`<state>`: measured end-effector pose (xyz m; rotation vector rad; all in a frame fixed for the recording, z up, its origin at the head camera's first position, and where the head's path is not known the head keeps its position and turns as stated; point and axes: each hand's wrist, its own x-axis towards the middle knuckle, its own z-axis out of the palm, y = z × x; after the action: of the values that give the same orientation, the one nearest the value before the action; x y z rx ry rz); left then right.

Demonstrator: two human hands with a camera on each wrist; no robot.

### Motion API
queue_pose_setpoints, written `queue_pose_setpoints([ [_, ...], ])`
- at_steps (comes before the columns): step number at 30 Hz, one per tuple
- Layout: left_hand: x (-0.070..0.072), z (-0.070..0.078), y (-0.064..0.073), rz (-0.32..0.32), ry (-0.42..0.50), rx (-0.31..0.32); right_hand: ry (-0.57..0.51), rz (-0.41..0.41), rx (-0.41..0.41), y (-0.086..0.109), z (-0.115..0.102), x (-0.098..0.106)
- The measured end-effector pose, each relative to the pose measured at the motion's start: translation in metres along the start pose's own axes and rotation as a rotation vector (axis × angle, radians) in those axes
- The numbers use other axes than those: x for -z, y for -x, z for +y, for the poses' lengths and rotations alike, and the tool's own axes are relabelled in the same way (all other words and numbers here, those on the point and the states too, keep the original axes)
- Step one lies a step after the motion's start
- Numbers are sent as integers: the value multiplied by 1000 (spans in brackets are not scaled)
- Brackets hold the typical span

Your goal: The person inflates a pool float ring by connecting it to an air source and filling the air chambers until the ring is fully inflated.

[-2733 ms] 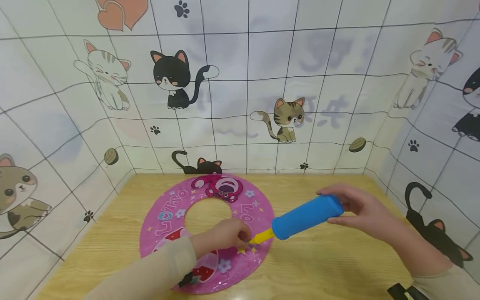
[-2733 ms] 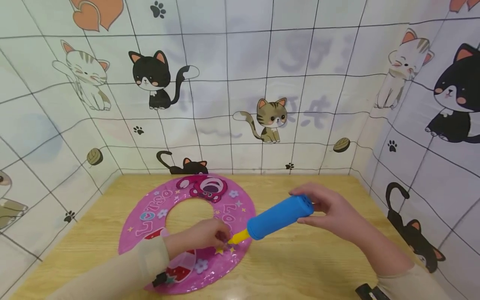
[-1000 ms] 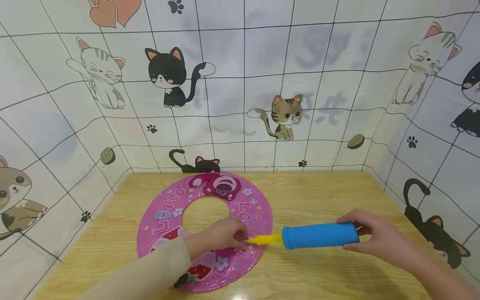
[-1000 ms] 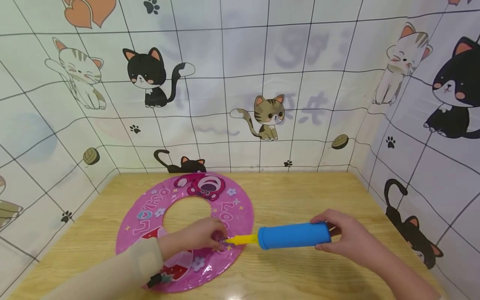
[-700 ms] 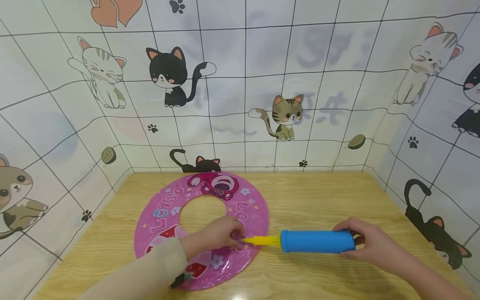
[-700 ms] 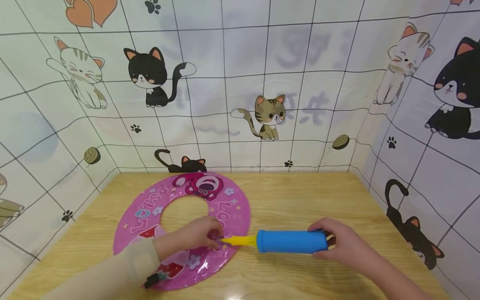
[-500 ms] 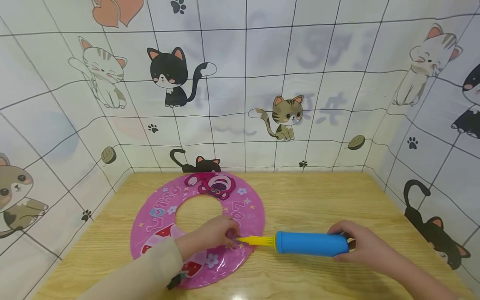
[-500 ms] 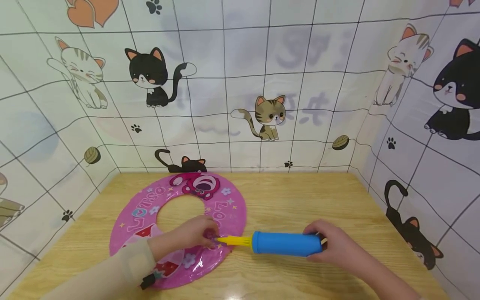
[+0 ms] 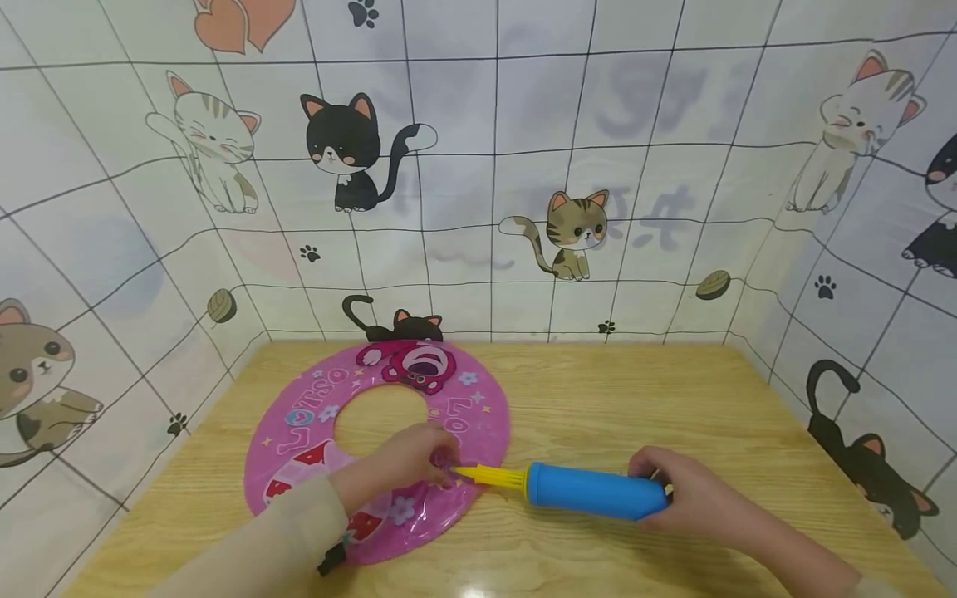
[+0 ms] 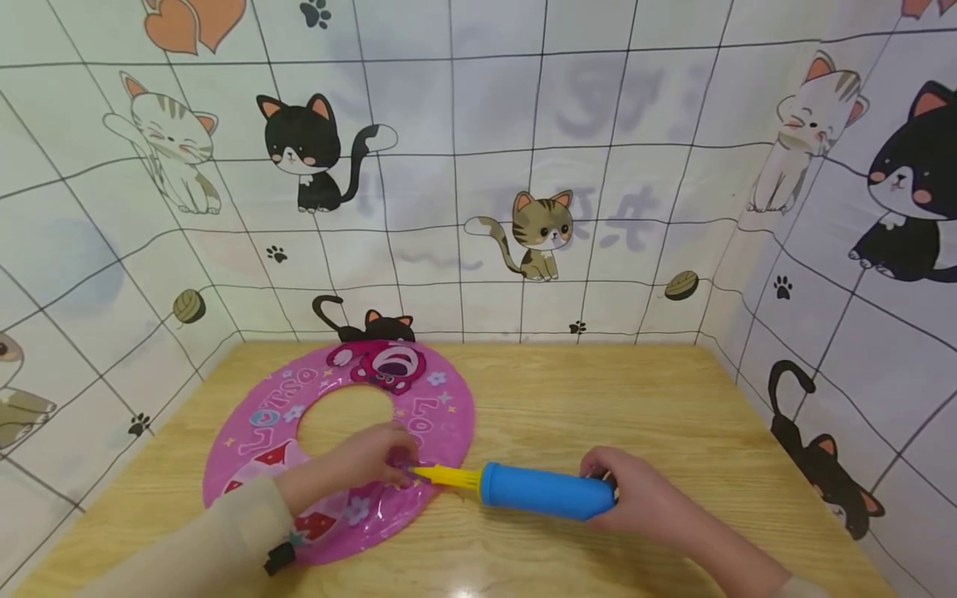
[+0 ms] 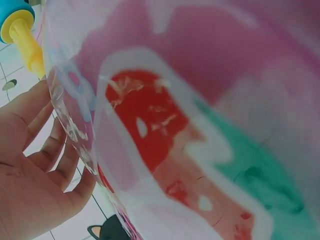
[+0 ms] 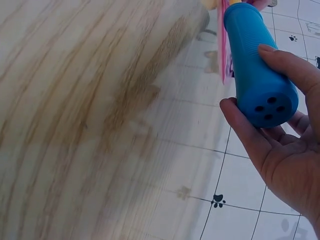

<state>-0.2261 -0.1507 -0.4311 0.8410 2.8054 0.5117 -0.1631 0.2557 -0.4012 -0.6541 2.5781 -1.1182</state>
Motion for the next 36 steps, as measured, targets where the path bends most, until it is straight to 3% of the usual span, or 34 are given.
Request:
queue_pose_setpoints([
  [13,10,-23,15,1,15,-2,-2,7,9,-20,-15,-15],
  [18,12,-28,19,24,35,-55,-13,8,38,-28,-20,-20],
  [26,12,-18,22,21,179,-142,-33,5,52,-37,-27,-27],
  [36,5,-1,23,42,314,-82,-19,14,75,-44,-30,-31],
])
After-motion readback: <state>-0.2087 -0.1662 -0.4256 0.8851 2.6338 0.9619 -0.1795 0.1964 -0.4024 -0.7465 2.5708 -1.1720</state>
